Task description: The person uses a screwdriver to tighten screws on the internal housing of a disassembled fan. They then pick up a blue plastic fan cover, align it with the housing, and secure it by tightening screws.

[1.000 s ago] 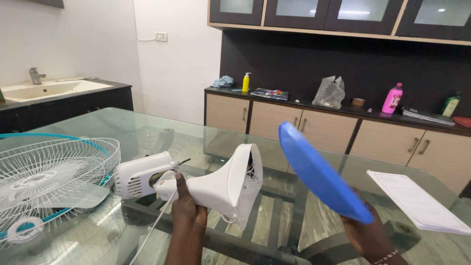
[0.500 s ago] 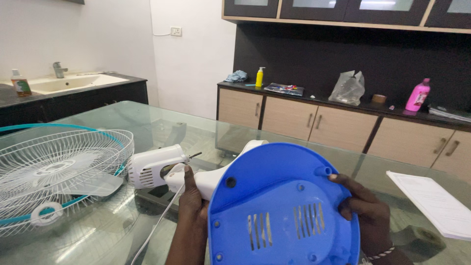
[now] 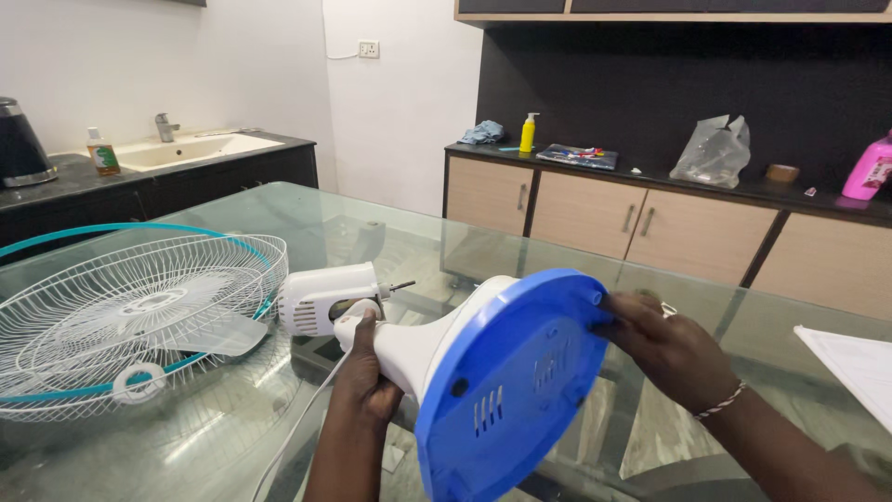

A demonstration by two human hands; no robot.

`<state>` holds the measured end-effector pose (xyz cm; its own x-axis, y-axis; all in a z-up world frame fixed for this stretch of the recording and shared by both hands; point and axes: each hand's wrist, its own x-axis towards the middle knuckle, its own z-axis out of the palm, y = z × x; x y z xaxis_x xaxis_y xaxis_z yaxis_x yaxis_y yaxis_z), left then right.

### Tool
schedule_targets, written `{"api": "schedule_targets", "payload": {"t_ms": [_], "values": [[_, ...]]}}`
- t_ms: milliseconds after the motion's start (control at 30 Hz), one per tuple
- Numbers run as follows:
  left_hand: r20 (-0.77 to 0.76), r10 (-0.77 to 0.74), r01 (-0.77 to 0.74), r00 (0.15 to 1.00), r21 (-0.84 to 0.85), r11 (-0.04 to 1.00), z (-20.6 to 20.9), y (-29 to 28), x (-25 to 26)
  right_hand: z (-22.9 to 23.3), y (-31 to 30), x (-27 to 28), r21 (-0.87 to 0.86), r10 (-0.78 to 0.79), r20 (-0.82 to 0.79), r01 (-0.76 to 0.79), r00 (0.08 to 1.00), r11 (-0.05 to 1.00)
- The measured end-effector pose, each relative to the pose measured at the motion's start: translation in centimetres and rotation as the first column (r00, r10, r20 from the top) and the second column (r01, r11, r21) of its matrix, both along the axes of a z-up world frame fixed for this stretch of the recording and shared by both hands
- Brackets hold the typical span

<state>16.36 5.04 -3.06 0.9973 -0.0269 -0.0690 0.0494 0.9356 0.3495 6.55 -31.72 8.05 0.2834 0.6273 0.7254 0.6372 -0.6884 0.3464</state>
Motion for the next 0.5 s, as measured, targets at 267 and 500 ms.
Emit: {"api": "schedule_targets", "payload": {"t_ms": [267, 500], "values": [[-0.028, -0.001, 0.001, 1.000, 0.003, 1.000, -0.2, -0.6, -0.5, -1.3, 4.4, -2.1, 0.212, -0.154, -0.306, 0.225, 0.939, 0.951], [-0.055, 0.084, -0.081, 0.995, 0.052, 0.995, 1.5, -1.3, -2.4, -2.8, 8.8, -2.6, 0.591, -0.018, -0.385, 0.262, 0.923, 0.763]]}}
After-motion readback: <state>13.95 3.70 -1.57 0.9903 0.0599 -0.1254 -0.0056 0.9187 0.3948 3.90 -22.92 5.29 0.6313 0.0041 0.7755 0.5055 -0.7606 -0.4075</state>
